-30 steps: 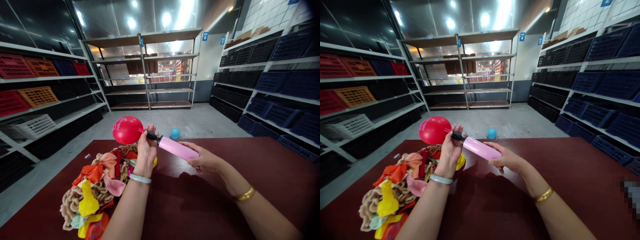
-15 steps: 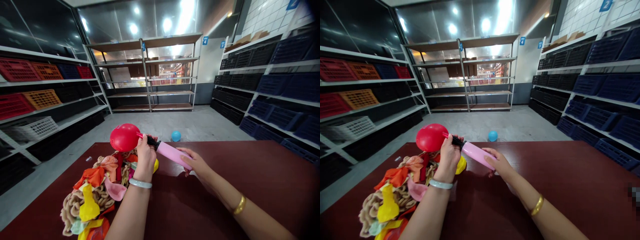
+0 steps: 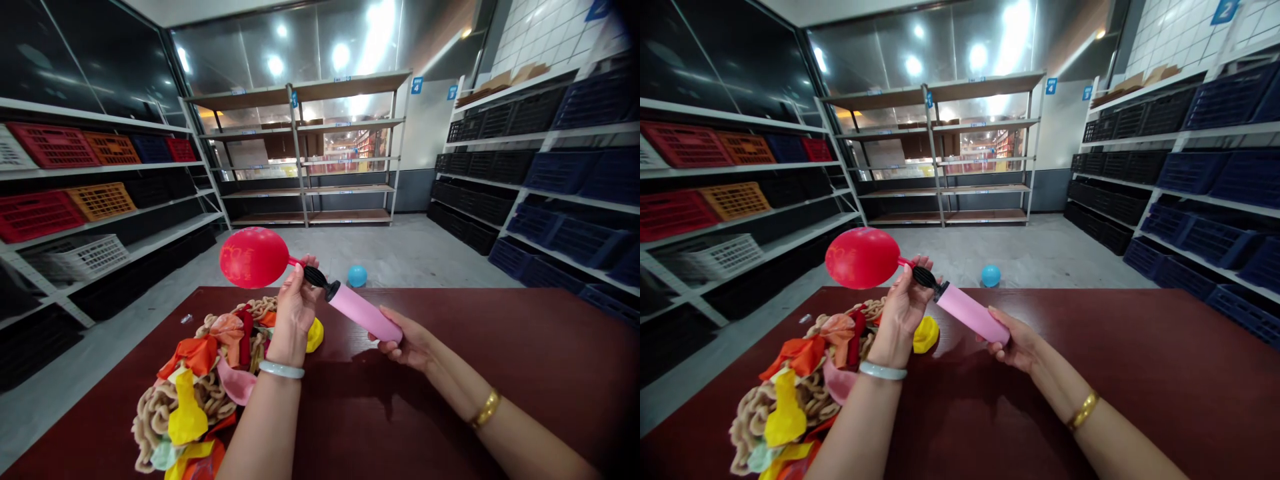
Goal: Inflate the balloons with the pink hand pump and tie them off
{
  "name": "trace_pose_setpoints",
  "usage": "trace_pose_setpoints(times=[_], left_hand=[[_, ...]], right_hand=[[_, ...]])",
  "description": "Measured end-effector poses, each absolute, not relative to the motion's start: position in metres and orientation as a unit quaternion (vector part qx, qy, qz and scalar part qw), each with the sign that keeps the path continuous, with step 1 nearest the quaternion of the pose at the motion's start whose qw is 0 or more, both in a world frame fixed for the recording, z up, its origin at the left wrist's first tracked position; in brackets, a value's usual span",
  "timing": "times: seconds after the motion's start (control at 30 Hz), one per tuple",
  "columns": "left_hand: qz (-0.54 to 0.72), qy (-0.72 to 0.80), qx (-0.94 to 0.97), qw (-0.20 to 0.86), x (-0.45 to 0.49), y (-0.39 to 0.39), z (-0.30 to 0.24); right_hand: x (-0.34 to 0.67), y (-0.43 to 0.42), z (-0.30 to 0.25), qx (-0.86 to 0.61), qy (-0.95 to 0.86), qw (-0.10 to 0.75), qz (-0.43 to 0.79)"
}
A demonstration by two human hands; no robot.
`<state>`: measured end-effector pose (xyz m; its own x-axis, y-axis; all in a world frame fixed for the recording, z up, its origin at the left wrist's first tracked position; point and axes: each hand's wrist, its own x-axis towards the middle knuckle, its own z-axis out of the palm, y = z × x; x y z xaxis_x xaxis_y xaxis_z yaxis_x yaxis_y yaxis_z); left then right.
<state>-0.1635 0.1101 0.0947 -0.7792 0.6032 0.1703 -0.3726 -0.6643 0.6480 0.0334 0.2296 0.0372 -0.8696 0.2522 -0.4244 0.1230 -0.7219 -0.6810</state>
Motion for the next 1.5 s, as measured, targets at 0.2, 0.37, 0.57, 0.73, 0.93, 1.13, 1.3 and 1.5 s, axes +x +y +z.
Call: trace_pose_setpoints(times=[0.2,0.37,0.57,0.73,0.93,1.13,1.3,1.5], left_hand=[[0.872,0.293,0.238,0.312,-0.155,0.105,0.104],[0.896,0.313,0.173,0.262,-0.16,0.112,0.095],[0.92,0.313,0.078,0.222,-0.173,0.114,0.09],[0.935,0.306,0.079,0.164,-0.188,0.102,0.097],[0.93,0.321,0.064,0.164,-0.183,0.106,0.097],[0.919,0.314,0.095,0.217,-0.151,0.123,0.091],[0.919,0.318,0.094,0.212,-0.148,0.121,0.095],[0.922,0.328,0.096,0.184,-0.174,0.108,0.098]], right_hand=[[0.039,0.235,0.04,-0.248,-0.297,-0.034,0.922],[0.045,0.232,0.047,-0.174,-0.465,0.102,0.862],[0.051,0.254,0.047,-0.203,-0.611,0.176,0.744],[0.083,0.302,0.037,-0.178,-0.645,0.13,0.732],[0.097,0.312,0.043,-0.206,-0.64,0.139,0.727],[0.065,0.262,0.053,-0.184,-0.615,0.153,0.751],[0.048,0.24,0.047,-0.127,-0.591,0.14,0.784],[0.08,0.292,0.037,-0.121,-0.631,0.086,0.761]])
